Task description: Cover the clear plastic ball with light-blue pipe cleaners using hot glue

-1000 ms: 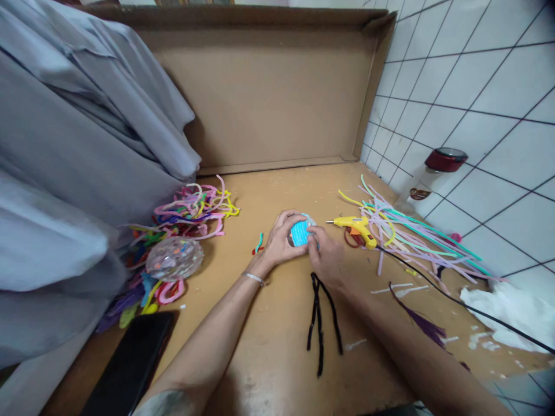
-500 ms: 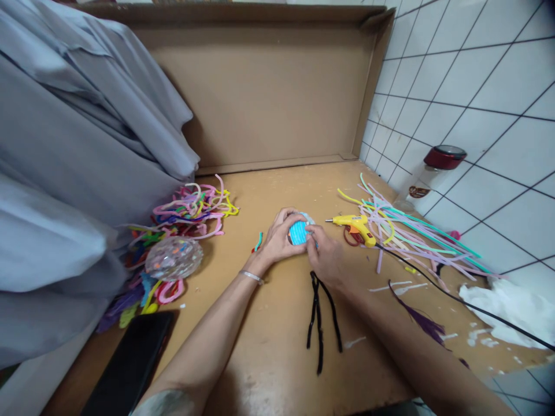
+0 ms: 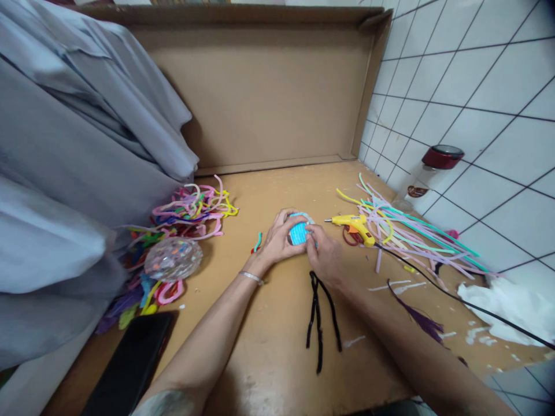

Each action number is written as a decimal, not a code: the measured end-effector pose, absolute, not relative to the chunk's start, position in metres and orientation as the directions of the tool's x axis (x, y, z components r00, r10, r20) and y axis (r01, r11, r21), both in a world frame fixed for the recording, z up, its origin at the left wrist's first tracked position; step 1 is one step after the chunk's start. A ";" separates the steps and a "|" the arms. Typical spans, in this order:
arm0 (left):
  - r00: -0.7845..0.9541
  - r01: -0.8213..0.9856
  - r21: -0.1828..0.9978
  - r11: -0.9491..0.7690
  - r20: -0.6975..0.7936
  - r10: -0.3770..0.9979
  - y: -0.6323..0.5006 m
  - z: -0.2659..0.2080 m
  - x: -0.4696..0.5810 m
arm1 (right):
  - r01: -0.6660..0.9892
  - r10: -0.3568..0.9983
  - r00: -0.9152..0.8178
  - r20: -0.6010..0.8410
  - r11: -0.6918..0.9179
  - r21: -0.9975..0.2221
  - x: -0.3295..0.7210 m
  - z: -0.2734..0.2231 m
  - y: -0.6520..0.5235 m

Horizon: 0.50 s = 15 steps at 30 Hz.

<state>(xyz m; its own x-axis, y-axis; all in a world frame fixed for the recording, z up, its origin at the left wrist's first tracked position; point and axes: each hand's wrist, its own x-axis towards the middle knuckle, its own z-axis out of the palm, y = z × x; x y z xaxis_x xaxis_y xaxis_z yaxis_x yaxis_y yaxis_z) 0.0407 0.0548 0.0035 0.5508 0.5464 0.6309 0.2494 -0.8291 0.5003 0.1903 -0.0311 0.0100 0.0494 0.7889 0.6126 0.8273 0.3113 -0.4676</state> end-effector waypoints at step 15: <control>0.531 0.243 0.447 -0.861 0.681 0.504 0.055 0.005 0.041 | 0.817 0.805 0.048 0.592 0.309 -0.487 0.190 0.011 -0.031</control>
<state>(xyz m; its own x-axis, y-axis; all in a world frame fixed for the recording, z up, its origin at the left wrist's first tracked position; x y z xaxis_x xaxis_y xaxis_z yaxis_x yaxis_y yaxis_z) 0.0413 0.0554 0.0047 0.5312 0.5038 0.6811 0.2427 -0.8608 0.4474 0.1902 -0.0314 0.0109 0.0479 0.8047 0.5917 0.8169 0.3093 -0.4868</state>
